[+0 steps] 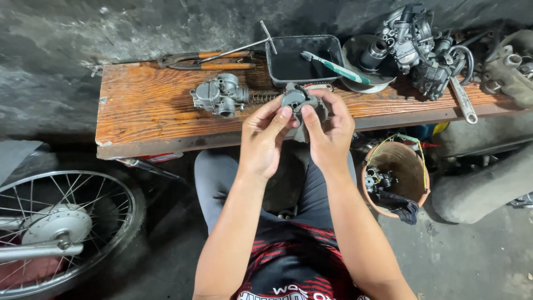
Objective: Cleaning and inspecting motorcycle carburetor components using a toothbrush and a cloth on a workbench.
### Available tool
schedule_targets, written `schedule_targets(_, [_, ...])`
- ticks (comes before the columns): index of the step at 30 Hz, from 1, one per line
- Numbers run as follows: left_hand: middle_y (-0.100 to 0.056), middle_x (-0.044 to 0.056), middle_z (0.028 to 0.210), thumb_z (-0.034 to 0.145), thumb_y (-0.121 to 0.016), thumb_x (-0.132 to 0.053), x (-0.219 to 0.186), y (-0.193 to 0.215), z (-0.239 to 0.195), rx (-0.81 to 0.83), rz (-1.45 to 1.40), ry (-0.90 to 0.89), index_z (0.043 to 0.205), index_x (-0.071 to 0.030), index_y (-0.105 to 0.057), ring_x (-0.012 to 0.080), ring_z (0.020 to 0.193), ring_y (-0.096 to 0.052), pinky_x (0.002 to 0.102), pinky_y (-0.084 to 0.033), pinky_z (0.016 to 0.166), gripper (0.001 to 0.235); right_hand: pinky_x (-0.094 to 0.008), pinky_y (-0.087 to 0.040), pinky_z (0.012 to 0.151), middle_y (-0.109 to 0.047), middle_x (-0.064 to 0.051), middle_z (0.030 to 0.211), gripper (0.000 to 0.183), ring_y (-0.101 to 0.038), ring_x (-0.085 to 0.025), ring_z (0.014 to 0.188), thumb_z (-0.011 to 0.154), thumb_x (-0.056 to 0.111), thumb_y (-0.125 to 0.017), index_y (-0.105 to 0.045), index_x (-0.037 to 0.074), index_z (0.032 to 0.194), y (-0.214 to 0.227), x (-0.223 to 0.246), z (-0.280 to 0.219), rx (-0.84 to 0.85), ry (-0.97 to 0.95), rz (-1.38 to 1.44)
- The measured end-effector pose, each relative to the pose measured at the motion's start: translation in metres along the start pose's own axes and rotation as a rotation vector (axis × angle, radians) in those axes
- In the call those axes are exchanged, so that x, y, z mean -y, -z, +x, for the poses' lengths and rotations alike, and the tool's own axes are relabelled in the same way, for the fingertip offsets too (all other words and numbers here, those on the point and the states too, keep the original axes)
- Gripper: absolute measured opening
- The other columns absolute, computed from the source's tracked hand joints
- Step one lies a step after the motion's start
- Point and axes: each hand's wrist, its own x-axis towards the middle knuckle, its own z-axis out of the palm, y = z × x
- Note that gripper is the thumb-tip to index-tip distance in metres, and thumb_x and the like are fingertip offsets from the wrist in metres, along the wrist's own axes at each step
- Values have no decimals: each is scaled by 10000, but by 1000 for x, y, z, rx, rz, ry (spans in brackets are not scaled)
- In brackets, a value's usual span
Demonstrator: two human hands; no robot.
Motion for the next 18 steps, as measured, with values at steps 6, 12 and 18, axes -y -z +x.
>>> schedule_targets(6, [-685,88,890,931,-781,-107,-25,0,3,141,380,-56,1171,-17,-748,149,826,-682,314,-647,737,259,-298,-567,718,-668,-114,941,218,-617,-105,826,959,74,-769,-722,-12,1154,17,4,8,85,-13,-130])
schedule_targets(12, [-767,153,882,894,-825,-143,-36,-6,2,134,402,-84,1139,-13,-762,167,787,-741,322,-682,721,283,-310,-565,796,-693,-117,945,235,-617,-113,862,921,88,-814,-735,-15,1117,15,8,11,75,24,-156])
schedule_targets(18, [-746,94,921,937,-788,-134,28,0,-7,-166,58,-96,1170,-24,-762,101,794,-622,276,-617,791,259,-342,-554,873,-702,-133,1064,260,-639,-142,972,951,113,-790,-687,-12,1155,0,-6,-7,-20,39,-122])
